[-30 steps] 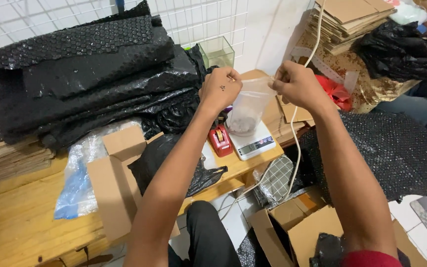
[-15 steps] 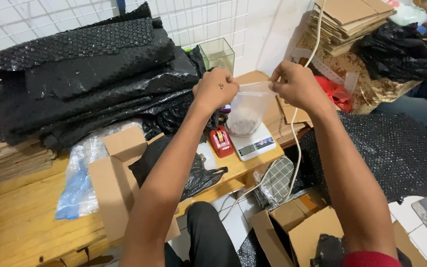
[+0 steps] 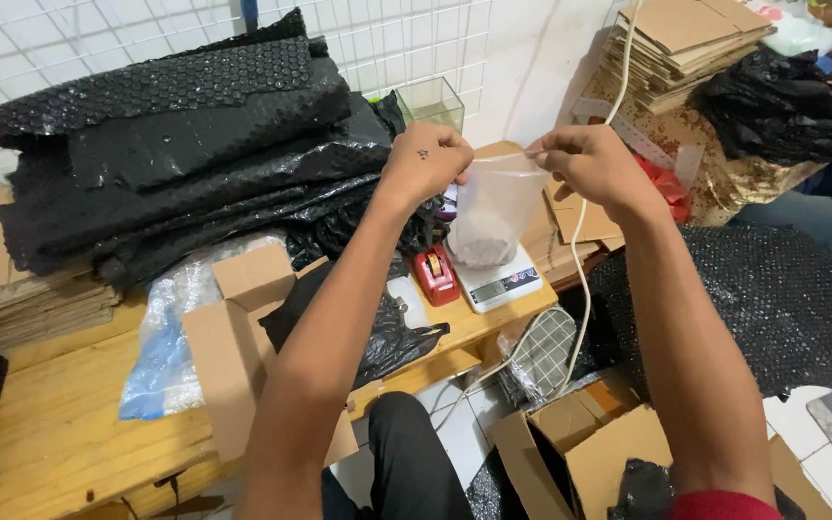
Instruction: Assembling a cardboard box, placing items inside, and wrapping the package with plastic and bubble wrap.
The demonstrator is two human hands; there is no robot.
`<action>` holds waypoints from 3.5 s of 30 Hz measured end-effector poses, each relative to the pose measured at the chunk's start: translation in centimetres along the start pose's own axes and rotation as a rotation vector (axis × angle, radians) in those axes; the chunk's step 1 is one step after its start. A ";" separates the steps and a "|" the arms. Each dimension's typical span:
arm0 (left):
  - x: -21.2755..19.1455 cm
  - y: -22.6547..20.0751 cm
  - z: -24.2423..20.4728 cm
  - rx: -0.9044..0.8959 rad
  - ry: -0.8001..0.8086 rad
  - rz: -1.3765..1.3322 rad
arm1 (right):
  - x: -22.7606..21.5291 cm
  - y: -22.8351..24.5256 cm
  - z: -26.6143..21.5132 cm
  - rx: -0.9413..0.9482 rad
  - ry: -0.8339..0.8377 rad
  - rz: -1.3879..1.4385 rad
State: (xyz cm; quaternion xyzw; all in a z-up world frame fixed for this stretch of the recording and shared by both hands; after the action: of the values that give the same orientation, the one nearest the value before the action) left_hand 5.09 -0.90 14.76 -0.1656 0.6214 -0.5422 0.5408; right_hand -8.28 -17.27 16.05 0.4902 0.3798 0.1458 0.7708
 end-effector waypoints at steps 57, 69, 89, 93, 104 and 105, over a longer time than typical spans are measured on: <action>-32.0 3.1 -23.8 0.199 -0.557 -0.101 | 17.8 23.9 -19.6 -0.812 0.295 0.281; -29.7 7.3 -27.8 0.387 -0.701 -0.317 | 19.6 24.0 -21.7 -0.719 0.284 0.463; -19.1 18.4 -27.4 -0.080 -0.294 -0.613 | 18.1 24.3 -22.3 -0.760 0.276 0.378; -19.5 17.0 -28.1 -0.323 -0.281 -0.602 | 19.0 22.6 -20.1 -0.562 0.254 0.409; -18.1 12.8 -29.6 -0.154 -0.055 -1.061 | 22.5 17.2 -15.8 -0.293 0.173 0.446; -18.7 11.6 -30.2 -0.158 -0.068 -1.073 | 22.7 16.8 -15.7 -0.262 0.173 0.462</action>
State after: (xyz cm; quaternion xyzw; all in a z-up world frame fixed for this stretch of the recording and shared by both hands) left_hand -9.45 33.01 8.85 -0.5172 0.4705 -0.6883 0.1936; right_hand -2.05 14.43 16.92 0.4456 0.3003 0.4072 0.7386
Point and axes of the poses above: each hand's wrist, its own z-axis towards the middle knuckle, its own x-axis out of the palm, y = z × x, the point moved 8 cm from there along z, towards the middle knuckle, and after that the axes turned 14 degrees about -y, right-handed, at the moved point
